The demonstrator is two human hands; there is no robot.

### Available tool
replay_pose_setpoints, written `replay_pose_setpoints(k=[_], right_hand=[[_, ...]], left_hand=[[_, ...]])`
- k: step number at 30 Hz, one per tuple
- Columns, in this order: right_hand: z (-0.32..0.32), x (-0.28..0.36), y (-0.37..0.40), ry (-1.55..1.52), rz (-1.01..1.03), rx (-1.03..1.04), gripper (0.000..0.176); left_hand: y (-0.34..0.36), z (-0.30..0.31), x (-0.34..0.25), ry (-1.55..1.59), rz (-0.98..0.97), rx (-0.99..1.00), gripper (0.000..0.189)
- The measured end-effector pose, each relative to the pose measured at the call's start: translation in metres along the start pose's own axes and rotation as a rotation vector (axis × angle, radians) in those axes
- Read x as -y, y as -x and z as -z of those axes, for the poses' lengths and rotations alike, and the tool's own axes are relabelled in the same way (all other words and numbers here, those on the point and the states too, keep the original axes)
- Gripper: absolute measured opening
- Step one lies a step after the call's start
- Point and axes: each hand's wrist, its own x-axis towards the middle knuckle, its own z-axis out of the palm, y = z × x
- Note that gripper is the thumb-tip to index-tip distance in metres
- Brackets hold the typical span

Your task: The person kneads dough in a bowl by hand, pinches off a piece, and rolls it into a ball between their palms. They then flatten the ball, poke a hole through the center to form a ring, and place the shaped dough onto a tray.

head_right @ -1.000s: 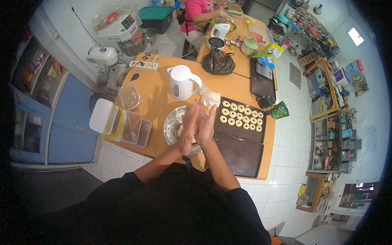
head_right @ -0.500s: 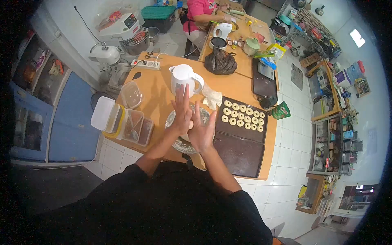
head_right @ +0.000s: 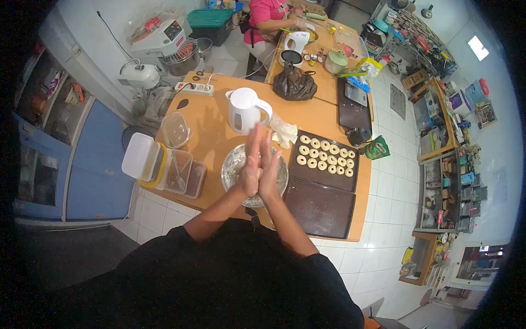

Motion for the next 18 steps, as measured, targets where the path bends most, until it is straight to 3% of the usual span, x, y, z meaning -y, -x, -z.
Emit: replay_pose_setpoints(k=[3,5,7,8,11,13,15,16,17,18], right_hand=[[0.010,0.003,-0.014,-0.105,0.026,-0.053,0.079],[-0.002,0.017,-0.009,0.168,0.093,0.014,0.087],[-0.006,0.021,0.002,0.272,0.116,0.067,0.084],[-0.007,0.023,0.007,0.375,0.144,0.120,0.082],[0.006,0.017,-0.008,0.605,0.197,0.133,0.079],[0.016,0.018,-0.027,0.673,0.207,0.060,0.078],[0.009,0.026,-0.030,0.710,0.252,0.058,0.077],[0.002,0.027,-0.025,0.734,0.289,0.085,0.077],[-0.004,0.024,-0.017,0.759,0.311,0.127,0.077],[-0.006,0.023,-0.008,0.786,0.293,0.163,0.080]], left_hand=[[0.017,-0.008,0.018,0.115,0.088,0.040,0.081],[0.009,-0.009,0.022,0.538,0.382,-0.031,0.071],[0.002,0.004,0.040,0.689,0.356,-0.040,0.070],[-0.012,0.011,0.016,0.905,0.532,-0.208,0.071],[-0.006,0.005,-0.003,0.801,0.363,-0.048,0.075],[0.002,-0.007,0.000,0.700,0.365,-0.026,0.075],[0.014,-0.017,0.031,0.727,0.546,-0.056,0.074],[0.027,-0.014,0.036,0.359,0.165,-0.048,0.071],[0.001,-0.009,0.015,0.768,0.647,-0.185,0.075],[-0.011,0.001,0.010,0.946,0.744,-0.237,0.081]])
